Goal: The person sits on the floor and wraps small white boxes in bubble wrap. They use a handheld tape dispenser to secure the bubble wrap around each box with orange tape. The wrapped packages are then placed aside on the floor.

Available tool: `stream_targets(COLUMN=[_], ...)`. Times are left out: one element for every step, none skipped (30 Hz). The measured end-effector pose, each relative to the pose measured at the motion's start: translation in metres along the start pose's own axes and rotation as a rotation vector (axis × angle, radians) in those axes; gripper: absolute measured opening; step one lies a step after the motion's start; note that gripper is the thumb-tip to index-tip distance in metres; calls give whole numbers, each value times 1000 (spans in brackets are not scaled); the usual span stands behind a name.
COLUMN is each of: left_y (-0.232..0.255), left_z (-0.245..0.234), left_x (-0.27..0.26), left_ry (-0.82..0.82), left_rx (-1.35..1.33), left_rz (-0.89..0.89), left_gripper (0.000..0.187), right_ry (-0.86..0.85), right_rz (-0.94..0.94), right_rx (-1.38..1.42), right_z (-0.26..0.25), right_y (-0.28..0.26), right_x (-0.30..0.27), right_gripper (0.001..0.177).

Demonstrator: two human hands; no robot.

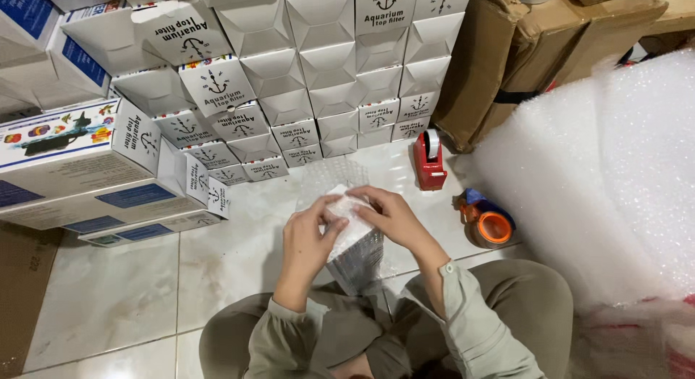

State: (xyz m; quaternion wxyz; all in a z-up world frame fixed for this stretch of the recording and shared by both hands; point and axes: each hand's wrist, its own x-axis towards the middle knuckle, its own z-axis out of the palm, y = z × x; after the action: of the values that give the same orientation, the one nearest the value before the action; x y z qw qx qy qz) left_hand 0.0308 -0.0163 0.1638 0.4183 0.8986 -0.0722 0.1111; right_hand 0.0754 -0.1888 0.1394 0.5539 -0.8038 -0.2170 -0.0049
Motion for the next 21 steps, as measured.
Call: stream_targets(left_y=[6,4,2,0,-7,-14,-21,-32,-42,-53,-46,-38,-30,-18,-5,8,6,3,1,-2,-6], left_z=[-4,0,4,7,11,15,19,23,26,29,24,17,10,2,-6,-14,-12,-11,-9,-5,-1], left_x=[1,0,-1,-2,-6,-9,-13,-11,-9,-6,-4,0,4,4,4,6,5,3,2,1,0], left_ry=[-13,-12,45,103,104,237,370,369,260,152,152,95,39,40,-27,-93,-93,-110,-128,-131,-113], left_rx=[-16,-17,-67,-117,-118,-101,-84,-84,-187,-288,-288,-287,-286,-285,-281,-276,-276,-253,-230,-231,-191], left_rz=[-48,-48,-118,-187,-186,-171,-155,-159,-209,-257,-260,-223,-185,-183,-122,-57,-53,18,90,88,135], left_gripper=[39,39,43,47,47,44,44,44,40,36,36,42,48,48,55,62,62,63,63,63,58], right_ry=[45,44,145,247,247,314,380,378,278,176,174,146,117,118,91,66,68,53,38,39,28], right_rz=[128,128,180,230,229,308,387,391,444,494,497,439,381,379,328,274,271,248,225,228,211], right_rx=[34,33,87,141,140,212,284,283,414,545,546,506,466,466,311,155,155,136,117,118,139], right_z=[2,9,16,22,24,26,28,27,27,26,24,22,19,19,18,18,16,15,13,11,9], right_y=[-6,13,32,50,51,51,51,42,32,23,26,28,30,42,55,68,48,28,9,11,13], right_x=[1,0,0,0,-1,-3,-5,-7,-9,-11,-11,-9,-7,-9,-10,-10,-11,-14,-15,-16,-16], right_gripper=[27,27,31,38,38,51,64,64,62,62,62,56,50,50,47,43,43,37,33,33,32])
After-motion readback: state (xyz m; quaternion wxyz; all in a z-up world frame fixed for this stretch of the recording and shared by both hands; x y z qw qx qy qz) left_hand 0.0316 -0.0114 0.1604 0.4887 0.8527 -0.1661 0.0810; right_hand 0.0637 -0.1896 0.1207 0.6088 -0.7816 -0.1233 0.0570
